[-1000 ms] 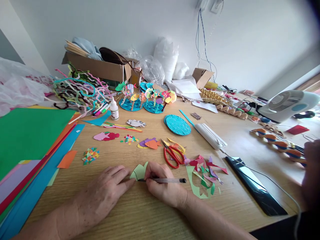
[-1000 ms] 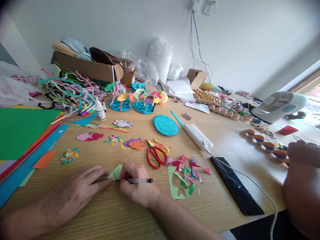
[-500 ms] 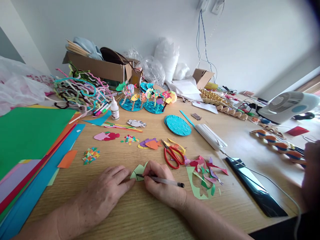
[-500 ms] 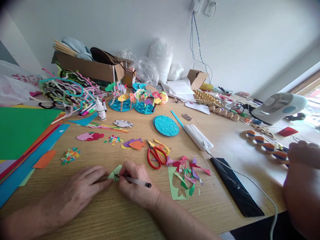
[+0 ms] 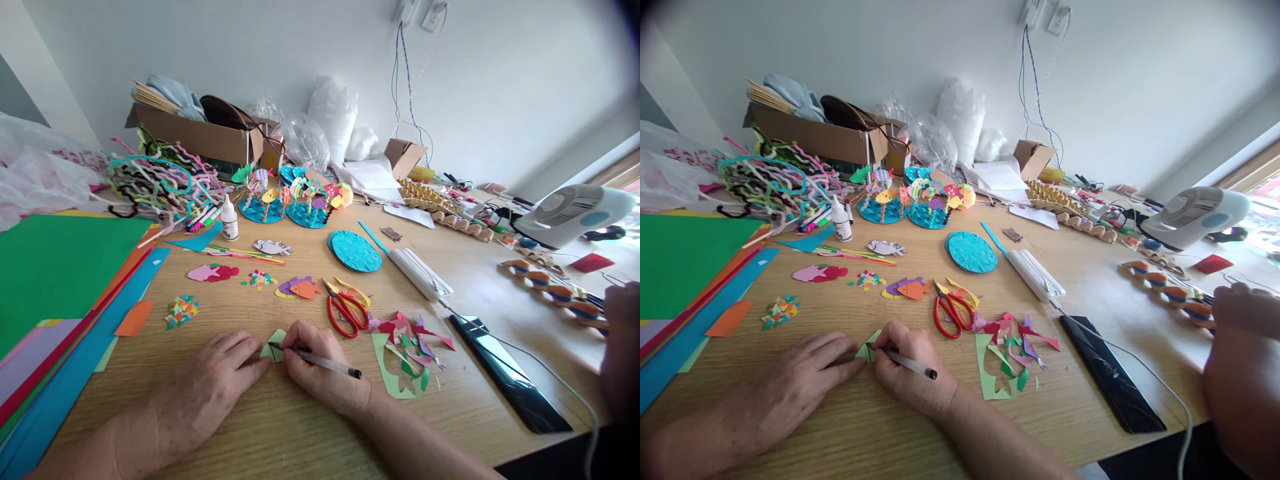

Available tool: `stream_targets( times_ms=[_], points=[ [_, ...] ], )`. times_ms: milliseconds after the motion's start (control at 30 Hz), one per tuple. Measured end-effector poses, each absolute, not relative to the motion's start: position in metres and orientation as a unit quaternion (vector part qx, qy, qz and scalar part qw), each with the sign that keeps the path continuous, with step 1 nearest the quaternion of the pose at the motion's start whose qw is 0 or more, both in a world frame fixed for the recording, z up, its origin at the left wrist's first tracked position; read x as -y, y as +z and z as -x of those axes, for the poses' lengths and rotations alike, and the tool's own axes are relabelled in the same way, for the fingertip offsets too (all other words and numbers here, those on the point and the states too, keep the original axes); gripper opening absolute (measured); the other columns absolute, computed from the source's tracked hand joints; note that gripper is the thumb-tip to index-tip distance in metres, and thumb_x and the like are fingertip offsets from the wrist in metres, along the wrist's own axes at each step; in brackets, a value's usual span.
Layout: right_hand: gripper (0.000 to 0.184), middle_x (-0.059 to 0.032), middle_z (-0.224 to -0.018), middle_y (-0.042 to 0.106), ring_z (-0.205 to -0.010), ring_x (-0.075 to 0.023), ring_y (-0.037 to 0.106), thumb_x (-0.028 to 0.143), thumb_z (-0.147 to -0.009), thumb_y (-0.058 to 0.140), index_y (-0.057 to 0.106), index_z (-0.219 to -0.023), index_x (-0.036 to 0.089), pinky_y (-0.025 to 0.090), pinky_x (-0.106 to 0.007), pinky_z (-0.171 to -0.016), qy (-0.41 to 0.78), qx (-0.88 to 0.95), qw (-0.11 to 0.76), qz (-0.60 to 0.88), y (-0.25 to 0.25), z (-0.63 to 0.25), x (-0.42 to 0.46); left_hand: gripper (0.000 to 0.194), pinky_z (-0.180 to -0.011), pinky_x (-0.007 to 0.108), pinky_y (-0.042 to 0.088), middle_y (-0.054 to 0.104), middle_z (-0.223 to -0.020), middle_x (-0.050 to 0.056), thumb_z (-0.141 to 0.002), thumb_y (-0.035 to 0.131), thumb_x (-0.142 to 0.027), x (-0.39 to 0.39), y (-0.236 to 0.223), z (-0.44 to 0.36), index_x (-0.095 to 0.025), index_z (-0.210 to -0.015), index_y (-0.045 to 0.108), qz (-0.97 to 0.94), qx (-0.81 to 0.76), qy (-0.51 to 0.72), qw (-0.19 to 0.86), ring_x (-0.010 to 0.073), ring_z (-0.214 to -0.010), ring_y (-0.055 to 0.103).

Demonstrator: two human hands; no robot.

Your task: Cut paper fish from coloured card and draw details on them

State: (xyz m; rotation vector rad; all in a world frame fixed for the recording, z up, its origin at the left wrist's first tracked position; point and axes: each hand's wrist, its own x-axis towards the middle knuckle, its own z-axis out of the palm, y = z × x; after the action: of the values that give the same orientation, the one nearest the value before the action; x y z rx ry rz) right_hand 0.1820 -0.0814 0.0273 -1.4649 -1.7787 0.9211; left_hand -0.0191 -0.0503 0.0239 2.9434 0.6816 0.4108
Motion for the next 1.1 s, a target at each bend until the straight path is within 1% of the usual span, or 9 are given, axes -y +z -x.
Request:
stream_targets(
  times_ms=[67,167,267,500,667,900,967,1100],
  points=[
    [0.009,0.0055,-0.058,0.051,-0.050,-0.0079,0.043,0.010,-0.069,0.050,0.052,-0.070,0.019,0.033,-0.018,-0.049,0.353,0.677,0.321,0.560,0.0281,-0.1821,0.0814,0.033,-0.083,0.033,0.050,0.059,-0.100,0.002,-0.091,0.041,-0.010,0.0499,0.0236,0.0194,-0.026,-0.112,0.060,-0.965,-0.221,0.136,0.047,0.0194,-0.091,0.054],
    [0.010,0.0061,-0.055,0.047,-0.048,-0.0076,0.040,0.009,-0.067,0.049,0.050,-0.067,0.019,0.031,-0.018,-0.048,0.344,0.676,0.321,0.567,0.0308,-0.1826,0.0820,0.033,-0.084,0.033,0.049,0.060,-0.102,0.002,-0.092,0.039,-0.010,0.0498,0.0235,0.0202,-0.027,-0.110,0.061,-0.964,-0.220,0.142,0.042,0.0187,-0.091,0.054],
    [0.010,0.0060,-0.054,0.044,-0.048,-0.0078,0.038,0.009,-0.065,0.047,0.047,-0.064,0.019,0.028,-0.019,-0.047,0.346,0.674,0.318,0.570,0.0344,-0.1836,0.0832,0.032,-0.085,0.033,0.049,0.060,-0.103,0.002,-0.092,0.040,-0.012,0.0503,0.0230,0.0209,-0.028,-0.111,0.061,-0.963,-0.224,0.144,0.032,0.0181,-0.092,0.054],
    [0.011,0.0053,-0.056,0.046,-0.051,-0.0088,0.040,0.008,-0.061,0.045,0.046,-0.063,0.019,0.028,-0.019,-0.047,0.364,0.678,0.321,0.552,0.0341,-0.1873,0.0854,0.028,-0.079,0.033,0.052,0.061,-0.101,0.002,-0.091,0.043,-0.010,0.0506,0.0269,0.0189,-0.026,-0.105,0.061,-0.966,-0.227,0.125,0.006,0.0193,-0.090,0.056],
    [0.011,0.0053,-0.056,0.046,-0.051,-0.0091,0.041,0.008,-0.061,0.044,0.046,-0.063,0.019,0.029,-0.019,-0.049,0.368,0.679,0.329,0.544,0.0325,-0.1881,0.0850,0.027,-0.080,0.033,0.051,0.061,-0.100,0.001,-0.092,0.042,-0.013,0.0506,0.0268,0.0188,-0.026,-0.104,0.062,-0.966,-0.228,0.123,0.006,0.0192,-0.090,0.057],
    [0.012,0.0056,-0.055,0.046,-0.051,-0.0091,0.041,0.008,-0.059,0.044,0.045,-0.062,0.019,0.029,-0.019,-0.048,0.362,0.686,0.327,0.540,0.0340,-0.1888,0.0852,0.028,-0.081,0.033,0.051,0.062,-0.102,0.001,-0.091,0.043,-0.012,0.0511,0.0252,0.0195,-0.027,-0.106,0.062,-0.965,-0.228,0.126,0.013,0.0194,-0.091,0.058],
    [0.011,0.0052,-0.056,0.046,-0.051,-0.0092,0.041,0.008,-0.061,0.044,0.046,-0.063,0.019,0.029,-0.019,-0.048,0.361,0.677,0.343,0.542,0.0352,-0.1893,0.0862,0.028,-0.081,0.035,0.051,0.062,-0.103,0.002,-0.090,0.044,-0.011,0.0512,0.0255,0.0194,-0.026,-0.106,0.062,-0.965,-0.229,0.126,0.010,0.0206,-0.093,0.058],
    [0.006,0.0047,-0.055,0.049,-0.048,-0.0091,0.041,0.013,-0.071,0.046,0.048,-0.071,0.019,0.030,-0.020,-0.047,0.359,0.655,0.377,0.548,0.0343,-0.1890,0.0885,0.034,-0.083,0.035,0.051,0.063,-0.109,0.002,-0.088,0.042,-0.006,0.0512,0.0245,0.0204,-0.026,-0.106,0.062,-0.965,-0.227,0.135,0.002,0.0211,-0.097,0.058]
  ],
)
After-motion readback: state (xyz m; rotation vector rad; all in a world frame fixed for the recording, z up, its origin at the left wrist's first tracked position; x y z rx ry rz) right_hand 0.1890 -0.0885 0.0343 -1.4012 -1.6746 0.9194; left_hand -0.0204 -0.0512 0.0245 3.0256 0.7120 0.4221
